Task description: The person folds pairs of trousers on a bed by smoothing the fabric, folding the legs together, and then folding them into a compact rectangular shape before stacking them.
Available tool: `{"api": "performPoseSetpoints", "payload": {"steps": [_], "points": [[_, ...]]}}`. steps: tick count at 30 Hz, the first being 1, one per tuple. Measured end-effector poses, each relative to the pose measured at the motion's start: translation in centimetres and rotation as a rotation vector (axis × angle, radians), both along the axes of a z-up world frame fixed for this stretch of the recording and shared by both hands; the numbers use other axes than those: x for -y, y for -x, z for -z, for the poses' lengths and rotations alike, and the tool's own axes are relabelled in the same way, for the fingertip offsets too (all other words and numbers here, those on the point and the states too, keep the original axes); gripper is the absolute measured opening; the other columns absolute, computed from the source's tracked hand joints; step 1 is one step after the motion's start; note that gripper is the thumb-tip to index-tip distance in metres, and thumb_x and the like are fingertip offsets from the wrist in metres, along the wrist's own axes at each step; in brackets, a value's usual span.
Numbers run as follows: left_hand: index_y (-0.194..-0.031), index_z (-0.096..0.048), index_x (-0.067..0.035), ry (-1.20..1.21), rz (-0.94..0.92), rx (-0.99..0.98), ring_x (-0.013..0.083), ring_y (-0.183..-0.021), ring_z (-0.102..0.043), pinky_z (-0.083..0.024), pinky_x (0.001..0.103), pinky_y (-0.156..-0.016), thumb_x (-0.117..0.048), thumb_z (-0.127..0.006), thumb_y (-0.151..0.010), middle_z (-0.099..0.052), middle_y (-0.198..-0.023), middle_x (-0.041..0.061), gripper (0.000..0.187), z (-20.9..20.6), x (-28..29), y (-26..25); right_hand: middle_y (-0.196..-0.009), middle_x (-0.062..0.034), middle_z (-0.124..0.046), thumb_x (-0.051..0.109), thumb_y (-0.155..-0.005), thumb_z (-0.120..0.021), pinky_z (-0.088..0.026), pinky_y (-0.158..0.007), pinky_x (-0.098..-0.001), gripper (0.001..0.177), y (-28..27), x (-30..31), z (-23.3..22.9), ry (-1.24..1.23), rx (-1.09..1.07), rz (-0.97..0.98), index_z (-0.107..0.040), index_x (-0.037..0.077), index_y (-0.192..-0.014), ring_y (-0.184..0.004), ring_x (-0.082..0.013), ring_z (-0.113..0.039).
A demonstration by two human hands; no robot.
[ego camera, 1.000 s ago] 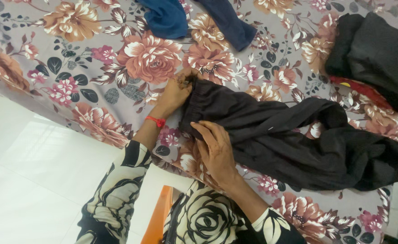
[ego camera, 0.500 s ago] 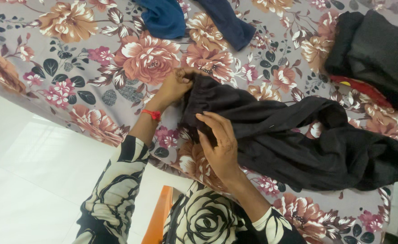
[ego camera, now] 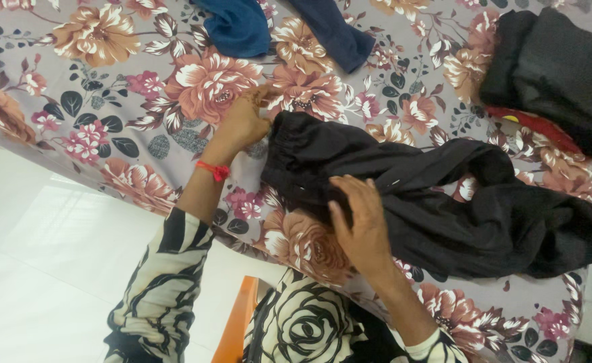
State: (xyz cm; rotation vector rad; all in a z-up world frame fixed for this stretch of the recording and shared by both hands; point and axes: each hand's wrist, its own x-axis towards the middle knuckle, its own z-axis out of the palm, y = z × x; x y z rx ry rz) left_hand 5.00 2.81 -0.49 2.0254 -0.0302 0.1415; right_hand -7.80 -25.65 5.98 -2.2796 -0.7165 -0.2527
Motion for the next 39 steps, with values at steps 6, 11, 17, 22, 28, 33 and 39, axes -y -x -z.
{"api": "performPoseSetpoints", "payload": {"steps": [6,11,17,22,28,33,39], "points": [[-0.123,-0.069,-0.01,-0.173,0.142,0.301,0.0311,-0.123,-0.062,-0.047,0.039,-0.11,-0.01,-0.068,-0.101,-0.069,-0.127,0.01,0.022,-4.4,8.3,4.7,-0.141,-0.0125,-0.062,-0.012,-0.082,-0.056,-0.031,-0.123,-0.0538,0.058,-2.3,6.1,-0.2,0.214,0.11,0.114,-0.06,0.007,-0.136,-0.142,-0.0363,-0.052],[-0.118,-0.067,-0.011,-0.091,0.576,0.347,0.03,-0.123,-0.059,-0.047,0.04,-0.107,-0.022,-0.078,-0.091,-0.065,-0.123,0.007,0.032,-6.4,12.3,7.8,-0.129,-0.0086,-0.066,-0.002,-0.083,-0.07,-0.038,-0.105,-0.0488,0.052,-3.7,8.8,-1.0,0.34,0.143,0.115,-0.063,0.01,-0.133,-0.123,-0.0322,-0.058],[-0.117,-0.062,-0.01,-0.238,0.62,0.171,0.0281,-0.122,-0.059,-0.049,0.041,-0.104,-0.015,-0.078,-0.08,-0.059,-0.123,0.005,0.04,-7.6,11.6,10.1,-0.1,-0.0045,-0.069,0.003,-0.077,-0.075,-0.041,-0.098,-0.048,0.032,-1.3,11.2,-1.6,0.328,0.062,0.188,-0.071,0.009,-0.108,-0.099,-0.0258,-0.065],[-0.09,-0.069,-0.016,-0.534,0.626,0.435,0.022,-0.134,-0.054,-0.04,0.041,-0.118,-0.013,-0.074,-0.079,-0.061,-0.132,0.001,0.013,-6.2,12.4,11.1,-0.115,-0.0115,-0.066,-0.001,-0.088,-0.068,-0.053,-0.09,-0.0399,0.019,0.9,12.6,0.2,0.204,0.003,0.089,-0.068,0.006,-0.106,-0.106,-0.0303,-0.065],[-0.107,-0.077,-0.015,-0.556,0.626,0.52,0.0255,-0.134,-0.05,-0.025,0.05,-0.122,-0.03,-0.074,-0.082,-0.061,-0.133,0.006,0.03,-4.7,12.5,11.4,-0.129,-0.0089,-0.067,0.007,-0.091,-0.068,-0.053,-0.091,-0.039,0.024,2.3,12.4,0.6,0.271,-0.007,0.059,-0.071,0.009,-0.114,-0.104,-0.0278,-0.066],[-0.101,-0.078,-0.015,-0.616,0.621,0.532,0.0236,-0.13,-0.054,-0.029,0.048,-0.122,-0.03,-0.073,-0.088,-0.065,-0.128,0.005,0.021,-3.7,12.7,11.6,-0.129,-0.0064,-0.066,0.023,-0.084,-0.075,-0.05,-0.091,-0.0412,0.033,2.7,12.2,0.3,0.329,-0.01,0.057,-0.073,0.012,-0.116,-0.106,-0.0275,-0.064],[-0.1,-0.078,-0.015,-0.603,0.581,0.54,0.0221,-0.123,-0.059,-0.034,0.046,-0.122,-0.032,-0.071,-0.093,-0.067,-0.125,0.004,0.02,-3.2,12.6,11.8,-0.13,-0.0049,-0.066,0.024,-0.084,-0.076,-0.046,-0.096,-0.0419,0.038,2.4,12.4,0.5,0.384,0.09,0.087,-0.073,0.017,-0.121,-0.112,-0.0247,-0.063]]}}
